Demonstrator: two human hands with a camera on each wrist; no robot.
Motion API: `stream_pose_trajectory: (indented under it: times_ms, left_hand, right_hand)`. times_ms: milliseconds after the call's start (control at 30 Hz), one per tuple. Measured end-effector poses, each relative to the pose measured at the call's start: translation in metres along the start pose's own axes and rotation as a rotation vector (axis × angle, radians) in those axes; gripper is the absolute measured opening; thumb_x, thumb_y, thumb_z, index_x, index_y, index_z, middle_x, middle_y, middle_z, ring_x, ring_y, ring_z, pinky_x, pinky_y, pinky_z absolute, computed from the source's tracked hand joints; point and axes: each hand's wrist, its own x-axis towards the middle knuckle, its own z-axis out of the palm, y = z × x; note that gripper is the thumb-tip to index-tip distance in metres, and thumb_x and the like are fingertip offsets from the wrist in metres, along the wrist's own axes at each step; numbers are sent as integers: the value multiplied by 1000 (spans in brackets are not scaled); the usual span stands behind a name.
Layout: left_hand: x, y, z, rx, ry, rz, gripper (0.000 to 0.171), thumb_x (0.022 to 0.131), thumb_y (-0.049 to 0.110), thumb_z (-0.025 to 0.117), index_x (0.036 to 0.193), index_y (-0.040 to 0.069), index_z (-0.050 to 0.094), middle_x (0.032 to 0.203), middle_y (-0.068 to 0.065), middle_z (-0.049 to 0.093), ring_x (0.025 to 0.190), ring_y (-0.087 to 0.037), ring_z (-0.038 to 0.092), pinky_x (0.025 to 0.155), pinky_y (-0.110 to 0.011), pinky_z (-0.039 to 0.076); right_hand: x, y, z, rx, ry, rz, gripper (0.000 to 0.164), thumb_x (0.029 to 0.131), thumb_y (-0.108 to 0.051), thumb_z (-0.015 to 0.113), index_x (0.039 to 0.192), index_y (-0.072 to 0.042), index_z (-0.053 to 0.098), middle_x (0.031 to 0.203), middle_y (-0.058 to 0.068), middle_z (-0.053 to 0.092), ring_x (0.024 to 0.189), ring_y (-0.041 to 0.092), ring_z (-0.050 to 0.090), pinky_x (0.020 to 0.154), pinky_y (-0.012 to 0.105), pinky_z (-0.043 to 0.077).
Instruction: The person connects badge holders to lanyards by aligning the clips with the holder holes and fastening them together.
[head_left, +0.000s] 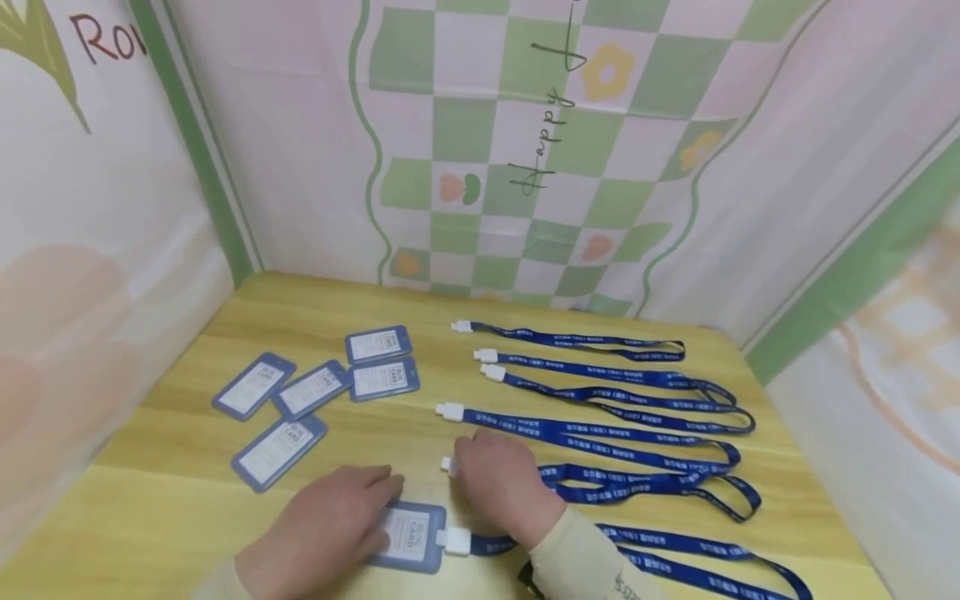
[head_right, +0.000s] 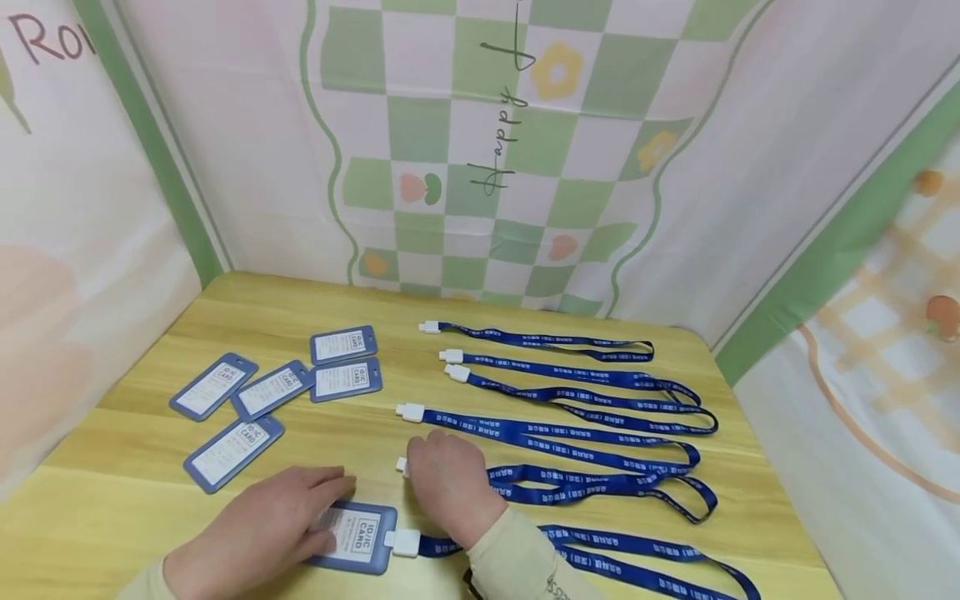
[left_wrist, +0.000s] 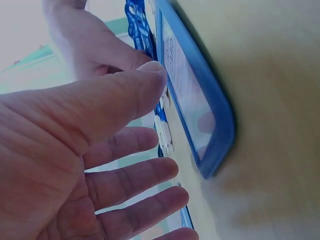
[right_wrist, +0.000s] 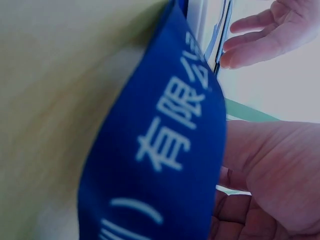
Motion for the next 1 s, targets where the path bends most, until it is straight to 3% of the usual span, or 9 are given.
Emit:
stream_pose_trajectory:
  times_ms: [133,400,700,800,1000]
  left_hand:
    - [0,-6,-1,6,29,-14,56,91,37,77,139,12,65,139,-13,67,120,-33,67,102,-52,57]
    - [2,-20,-2,12,38,-112,58,90,36,78,139,8,65,140,-18,65,123,-38,65,105,-55,55]
    - [-3,-39,-4,62,107,-203,59,95,35,73,138,-5,61,139,-31,62,121,-48,64,99,-62,57]
    - [-3,-44,-4,77,145,-245,58,95,29,72,137,-9,60,135,-32,62,114,-49,66,93,-62,59]
    - [-4,-55,-3,131,186,-337,56,91,27,77,131,-9,61,117,-31,68,89,-46,69,65,-59,61]
  right_hand:
    - [-1,1,-1,22,2,5,18,100,-27,68,99,-9,71,78,3,60,63,15,51,50,29,47]
    - [-1,1,-2,21,20,0,20,100,-28,68,96,-9,70,76,2,58,62,15,49,49,28,45]
    - [0,2,-2,36,7,-8,19,101,-28,67,98,-9,71,75,2,59,62,14,50,50,28,46]
    - [1,2,-1,38,5,-9,19,100,-28,68,98,-10,71,76,2,59,62,14,50,50,29,46]
    - [2,1,-1,31,1,-11,19,100,-29,68,99,-10,71,76,1,59,62,14,50,50,28,46]
